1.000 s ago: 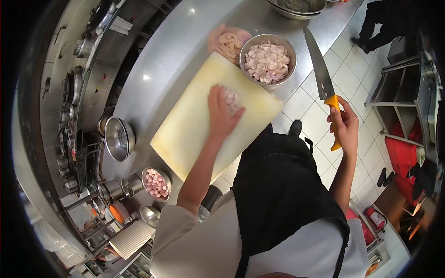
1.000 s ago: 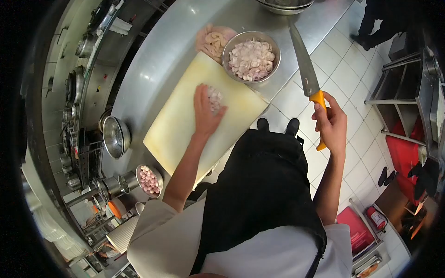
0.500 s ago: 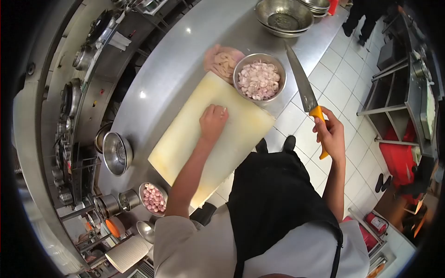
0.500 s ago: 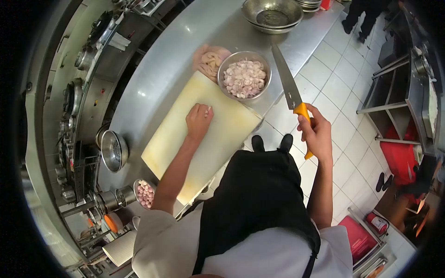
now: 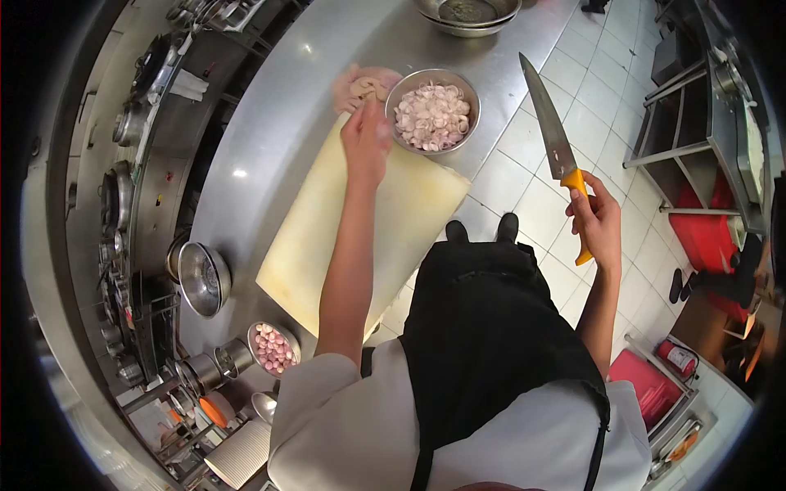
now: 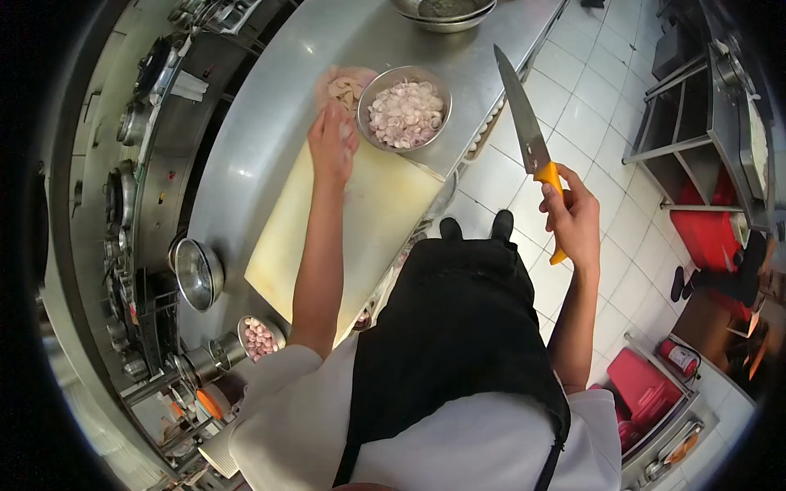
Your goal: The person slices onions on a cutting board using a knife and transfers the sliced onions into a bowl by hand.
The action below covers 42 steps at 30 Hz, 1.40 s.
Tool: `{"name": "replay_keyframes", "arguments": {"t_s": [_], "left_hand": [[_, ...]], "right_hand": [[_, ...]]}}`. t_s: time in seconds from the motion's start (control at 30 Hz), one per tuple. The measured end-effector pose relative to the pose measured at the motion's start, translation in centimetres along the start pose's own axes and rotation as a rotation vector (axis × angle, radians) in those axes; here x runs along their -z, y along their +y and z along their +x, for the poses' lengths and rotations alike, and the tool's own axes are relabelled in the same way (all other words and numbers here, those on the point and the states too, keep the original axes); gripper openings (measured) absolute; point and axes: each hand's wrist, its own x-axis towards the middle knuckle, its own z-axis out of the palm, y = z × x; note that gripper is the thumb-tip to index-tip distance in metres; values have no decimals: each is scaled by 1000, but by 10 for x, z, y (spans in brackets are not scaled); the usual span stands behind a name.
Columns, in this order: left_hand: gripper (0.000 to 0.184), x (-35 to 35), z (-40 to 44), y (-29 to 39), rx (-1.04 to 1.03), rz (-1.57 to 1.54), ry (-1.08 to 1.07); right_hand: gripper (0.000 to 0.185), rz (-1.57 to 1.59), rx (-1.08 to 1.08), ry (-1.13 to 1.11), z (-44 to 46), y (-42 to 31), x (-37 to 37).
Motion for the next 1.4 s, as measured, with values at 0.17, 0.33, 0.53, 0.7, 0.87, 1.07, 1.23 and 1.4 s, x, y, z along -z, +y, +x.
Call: {"name": "replay_keyframes", "arguments": {"t_s": [0.17,0.33,0.53,0.7,0.87,1.07,1.23,1.4], "left_hand": [[14,-33,68,-31,-648,949,-292],[17,-46,81,-20,-500,1070,-449],[21,-53,80,7,-355,1199,-479],[25,-57,87,-20,-686,1166,-466],[54,-79,67,-10,-615,1244,-123],[38,-60,77,-19,-765,1303,-49],[25,-20,48,-2,-545,928,89],[25,55,-53,3,-211,686,255]], "right_hand": [[41,27,-21,17,-8,0,3],[37,70,-57,48,-19,6,3],[39,82,-33,49,-20,8,0],[40,71,-12,37,-16,11,-2],[40,27,-1,4,-15,5,-6],[43,35,19,-106,4,8,-4],[44,36,46,-184,18,6,2],[43,26,77,-241,28,2,9]]}}
